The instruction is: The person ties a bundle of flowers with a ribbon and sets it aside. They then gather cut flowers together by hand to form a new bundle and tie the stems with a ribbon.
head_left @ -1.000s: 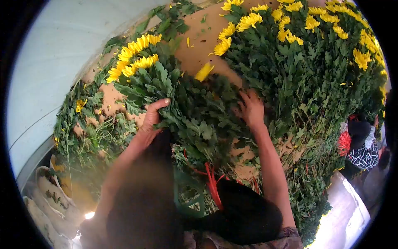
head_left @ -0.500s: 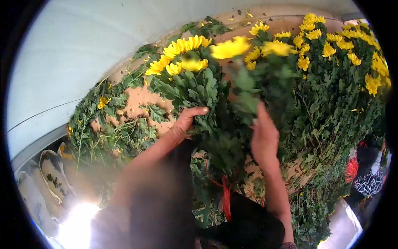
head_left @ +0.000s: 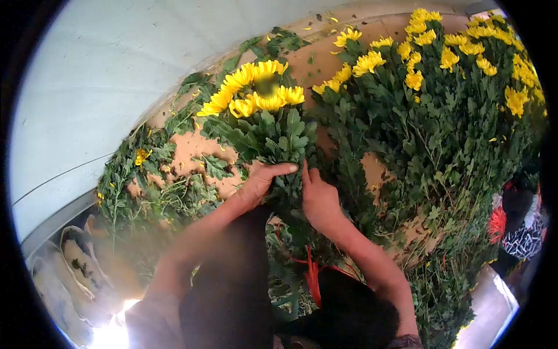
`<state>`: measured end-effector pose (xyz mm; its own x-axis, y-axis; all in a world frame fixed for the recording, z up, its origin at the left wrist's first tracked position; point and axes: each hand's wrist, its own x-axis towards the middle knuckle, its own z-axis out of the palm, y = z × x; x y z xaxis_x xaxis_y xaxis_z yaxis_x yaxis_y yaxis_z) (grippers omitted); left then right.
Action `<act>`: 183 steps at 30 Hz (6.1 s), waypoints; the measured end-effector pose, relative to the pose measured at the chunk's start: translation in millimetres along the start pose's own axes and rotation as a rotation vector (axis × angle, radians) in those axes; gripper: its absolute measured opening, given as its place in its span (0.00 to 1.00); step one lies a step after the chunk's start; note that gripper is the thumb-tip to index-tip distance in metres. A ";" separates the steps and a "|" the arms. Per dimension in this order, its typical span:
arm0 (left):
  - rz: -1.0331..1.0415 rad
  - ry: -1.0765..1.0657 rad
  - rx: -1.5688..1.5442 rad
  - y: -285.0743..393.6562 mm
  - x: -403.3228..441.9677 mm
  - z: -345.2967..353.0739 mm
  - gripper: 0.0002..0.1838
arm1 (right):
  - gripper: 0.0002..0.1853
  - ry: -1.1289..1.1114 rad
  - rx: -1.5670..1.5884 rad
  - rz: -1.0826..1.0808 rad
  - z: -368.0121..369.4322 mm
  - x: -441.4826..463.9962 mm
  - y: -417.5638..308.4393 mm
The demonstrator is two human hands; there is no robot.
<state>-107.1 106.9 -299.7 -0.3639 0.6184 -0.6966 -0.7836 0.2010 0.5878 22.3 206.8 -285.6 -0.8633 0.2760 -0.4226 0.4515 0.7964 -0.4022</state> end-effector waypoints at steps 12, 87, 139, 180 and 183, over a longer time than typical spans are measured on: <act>0.014 0.110 -0.363 -2.9 -0.8 -66.7 0.20 | 0.40 0.067 0.526 0.419 -18.1 -28.3 75.4; -0.018 0.170 -0.346 -19.4 -6.8 -79.6 0.25 | 0.29 0.159 0.097 0.299 57.1 -3.4 170.7; -0.196 -0.279 -0.655 -53.6 61.2 -38.8 0.24 | 0.43 0.154 0.086 -0.004 -43.6 -7.1 21.0; 0.997 -0.552 1.485 236.5 -442.2 188.4 0.21 | 0.43 0.838 1.374 -0.673 -203.4 -294.1 -192.6; 0.785 -0.636 1.536 195.0 -446.5 169.1 0.26 | 0.36 0.624 1.608 -0.636 -116.9 -306.8 -207.3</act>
<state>-12.3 -1.5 195.5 0.1338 0.9878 -0.0803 0.6829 -0.0331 0.7298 167.2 19.9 22.3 -0.7483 0.6090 0.2629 -0.5089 -0.2728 -0.8165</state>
